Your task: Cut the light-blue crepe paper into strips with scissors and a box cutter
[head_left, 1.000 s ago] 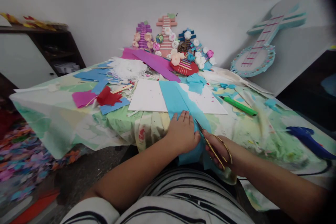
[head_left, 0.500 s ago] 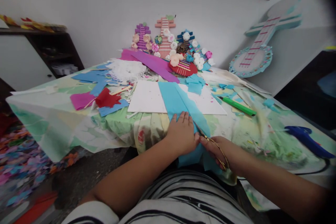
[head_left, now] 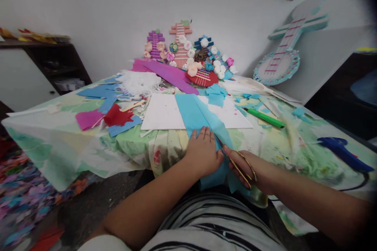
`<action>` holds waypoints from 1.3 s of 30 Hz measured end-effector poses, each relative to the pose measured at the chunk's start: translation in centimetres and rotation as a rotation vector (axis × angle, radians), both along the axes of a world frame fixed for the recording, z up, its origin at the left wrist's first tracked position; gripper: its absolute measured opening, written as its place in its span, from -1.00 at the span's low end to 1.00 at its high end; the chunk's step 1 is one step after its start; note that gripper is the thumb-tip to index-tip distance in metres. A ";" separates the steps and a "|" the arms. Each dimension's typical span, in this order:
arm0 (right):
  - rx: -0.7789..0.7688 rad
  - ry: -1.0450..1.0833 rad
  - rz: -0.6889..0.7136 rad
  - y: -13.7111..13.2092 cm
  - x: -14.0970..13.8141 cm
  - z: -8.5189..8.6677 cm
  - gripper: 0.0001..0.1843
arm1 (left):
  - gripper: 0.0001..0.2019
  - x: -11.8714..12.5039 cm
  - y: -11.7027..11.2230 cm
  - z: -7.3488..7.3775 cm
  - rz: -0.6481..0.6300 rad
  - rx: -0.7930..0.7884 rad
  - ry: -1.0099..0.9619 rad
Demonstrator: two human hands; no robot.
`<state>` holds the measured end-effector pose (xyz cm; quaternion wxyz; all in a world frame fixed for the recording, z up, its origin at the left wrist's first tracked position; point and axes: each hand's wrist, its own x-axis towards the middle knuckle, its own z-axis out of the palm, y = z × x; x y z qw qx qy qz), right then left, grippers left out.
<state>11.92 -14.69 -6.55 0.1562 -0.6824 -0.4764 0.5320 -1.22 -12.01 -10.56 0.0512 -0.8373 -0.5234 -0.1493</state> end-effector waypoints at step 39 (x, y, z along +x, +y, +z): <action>-0.076 -0.148 0.115 2.2 -2.2 3.0 -0.63 | -0.40 0.0 0.2 -0.2 -0.011 -0.010 -0.050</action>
